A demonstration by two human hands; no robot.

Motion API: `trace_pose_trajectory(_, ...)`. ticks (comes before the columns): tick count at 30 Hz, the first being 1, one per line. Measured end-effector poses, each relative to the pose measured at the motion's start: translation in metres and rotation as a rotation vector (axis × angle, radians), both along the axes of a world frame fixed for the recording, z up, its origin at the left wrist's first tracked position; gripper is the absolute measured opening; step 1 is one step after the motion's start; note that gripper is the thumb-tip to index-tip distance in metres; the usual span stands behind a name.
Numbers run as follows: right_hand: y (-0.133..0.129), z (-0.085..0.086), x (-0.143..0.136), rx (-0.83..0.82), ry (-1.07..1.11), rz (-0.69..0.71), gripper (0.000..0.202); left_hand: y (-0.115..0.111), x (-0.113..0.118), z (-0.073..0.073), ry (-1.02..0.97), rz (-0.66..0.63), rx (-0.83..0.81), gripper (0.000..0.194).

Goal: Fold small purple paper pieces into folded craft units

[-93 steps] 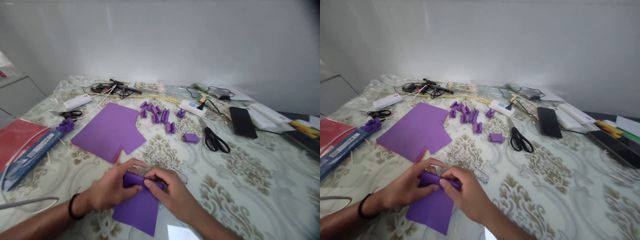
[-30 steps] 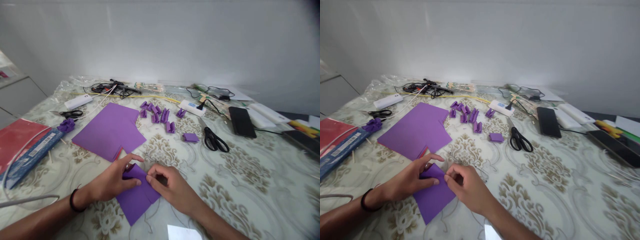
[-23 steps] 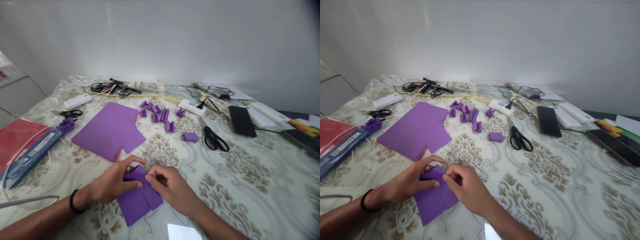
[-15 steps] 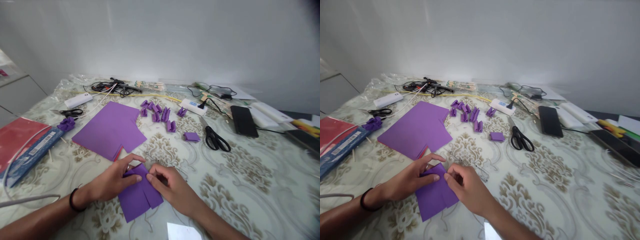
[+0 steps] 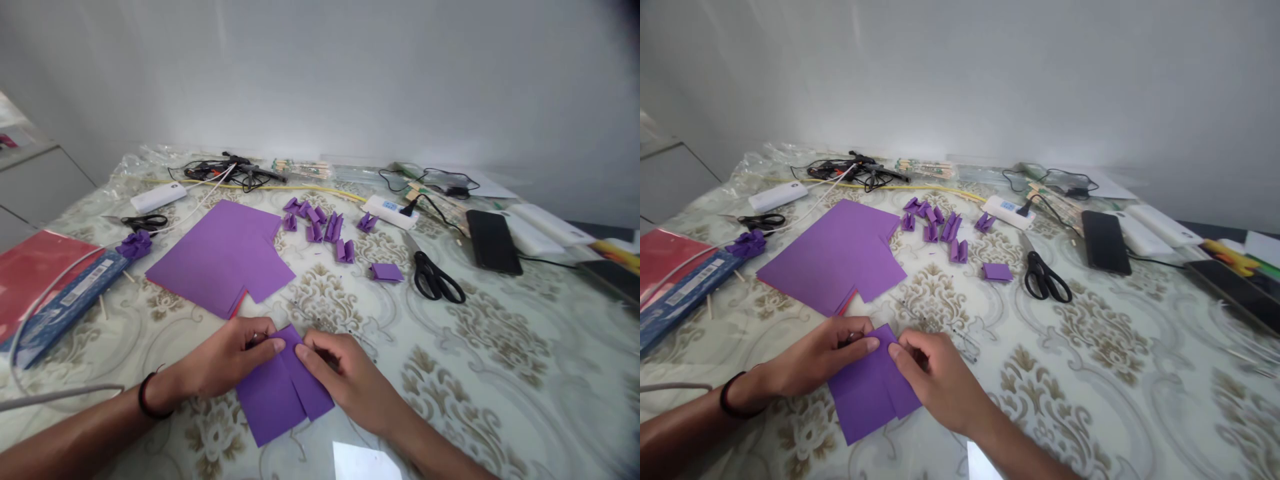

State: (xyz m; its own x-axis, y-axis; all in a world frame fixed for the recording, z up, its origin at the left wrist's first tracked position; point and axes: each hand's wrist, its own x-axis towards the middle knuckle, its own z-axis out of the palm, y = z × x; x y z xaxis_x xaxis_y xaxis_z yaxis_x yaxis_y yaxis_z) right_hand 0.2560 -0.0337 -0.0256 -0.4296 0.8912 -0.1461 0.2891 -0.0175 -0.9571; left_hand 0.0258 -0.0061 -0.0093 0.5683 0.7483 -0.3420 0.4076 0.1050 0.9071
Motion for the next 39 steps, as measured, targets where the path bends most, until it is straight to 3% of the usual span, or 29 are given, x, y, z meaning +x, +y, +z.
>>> trace_pose_trajectory(18,0.000,0.000,-0.003,-0.068,0.015,-0.019,0.042,0.000,0.001,0.001,-0.015,-0.022,0.030,0.036)
trace_pose_trajectory(27,0.005,-0.001,0.005,-0.171,0.113,-0.070,0.042,0.002,-0.002,-0.007,-0.135,0.219,0.063,0.041)
trace_pose_trajectory(32,0.009,0.002,0.008,-0.237,0.183,-0.201,0.036,0.005,-0.006,-0.013,-0.164,0.199,-0.032,0.039)
trace_pose_trajectory(39,0.007,0.002,0.007,-0.267,0.209,-0.225,0.034,0.005,-0.003,-0.011,-0.331,0.240,-0.190,0.032)
